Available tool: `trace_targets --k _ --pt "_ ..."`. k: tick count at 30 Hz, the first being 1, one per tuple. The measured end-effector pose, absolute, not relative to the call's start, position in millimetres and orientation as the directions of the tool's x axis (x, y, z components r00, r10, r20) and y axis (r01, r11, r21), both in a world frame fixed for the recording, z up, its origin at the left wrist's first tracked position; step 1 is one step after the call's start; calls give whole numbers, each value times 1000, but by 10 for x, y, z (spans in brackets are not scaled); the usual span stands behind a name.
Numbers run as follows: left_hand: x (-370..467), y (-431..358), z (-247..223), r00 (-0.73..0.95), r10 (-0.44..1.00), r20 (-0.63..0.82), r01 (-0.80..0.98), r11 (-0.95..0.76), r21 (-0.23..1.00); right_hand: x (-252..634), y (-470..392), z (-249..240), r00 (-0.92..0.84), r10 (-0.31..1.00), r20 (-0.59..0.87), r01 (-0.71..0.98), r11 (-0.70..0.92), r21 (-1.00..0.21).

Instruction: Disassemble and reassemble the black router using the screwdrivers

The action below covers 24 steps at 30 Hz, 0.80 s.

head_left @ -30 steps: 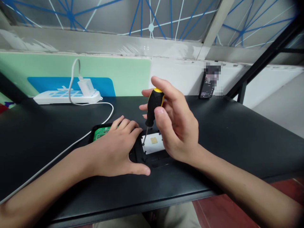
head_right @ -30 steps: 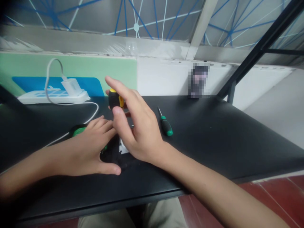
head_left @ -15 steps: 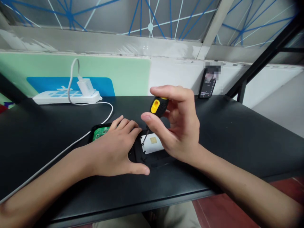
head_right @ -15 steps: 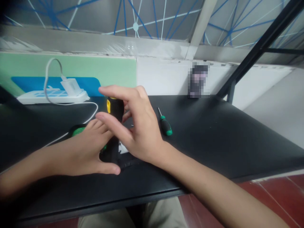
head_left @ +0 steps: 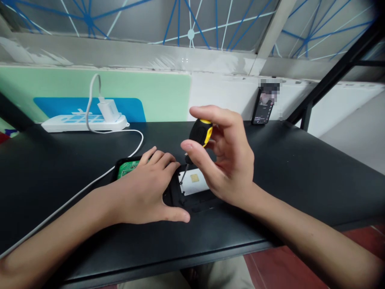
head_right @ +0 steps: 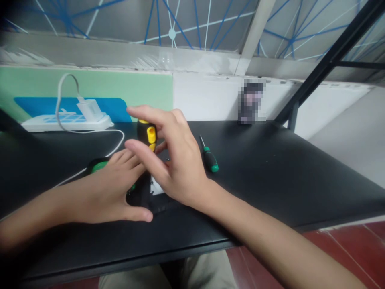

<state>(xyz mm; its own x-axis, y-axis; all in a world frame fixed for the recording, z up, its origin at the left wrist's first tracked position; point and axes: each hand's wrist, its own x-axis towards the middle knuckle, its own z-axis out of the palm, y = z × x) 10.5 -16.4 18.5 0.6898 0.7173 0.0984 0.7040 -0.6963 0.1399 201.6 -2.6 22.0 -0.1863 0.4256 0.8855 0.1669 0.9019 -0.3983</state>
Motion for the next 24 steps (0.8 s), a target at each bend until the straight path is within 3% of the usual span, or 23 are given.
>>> trace_targets --k 4,10,24 --pt "101 -164 187 690 715 109 694 -697 178 2039 -34 212 -203 439 875 191 895 -404" --pt "103 -160 184 690 715 113 702 -699 138 2058 -76 219 -249 534 808 84 843 -532" --pt "106 -161 198 688 719 99 707 -695 134 2039 -59 241 -221 471 854 184 880 -438"
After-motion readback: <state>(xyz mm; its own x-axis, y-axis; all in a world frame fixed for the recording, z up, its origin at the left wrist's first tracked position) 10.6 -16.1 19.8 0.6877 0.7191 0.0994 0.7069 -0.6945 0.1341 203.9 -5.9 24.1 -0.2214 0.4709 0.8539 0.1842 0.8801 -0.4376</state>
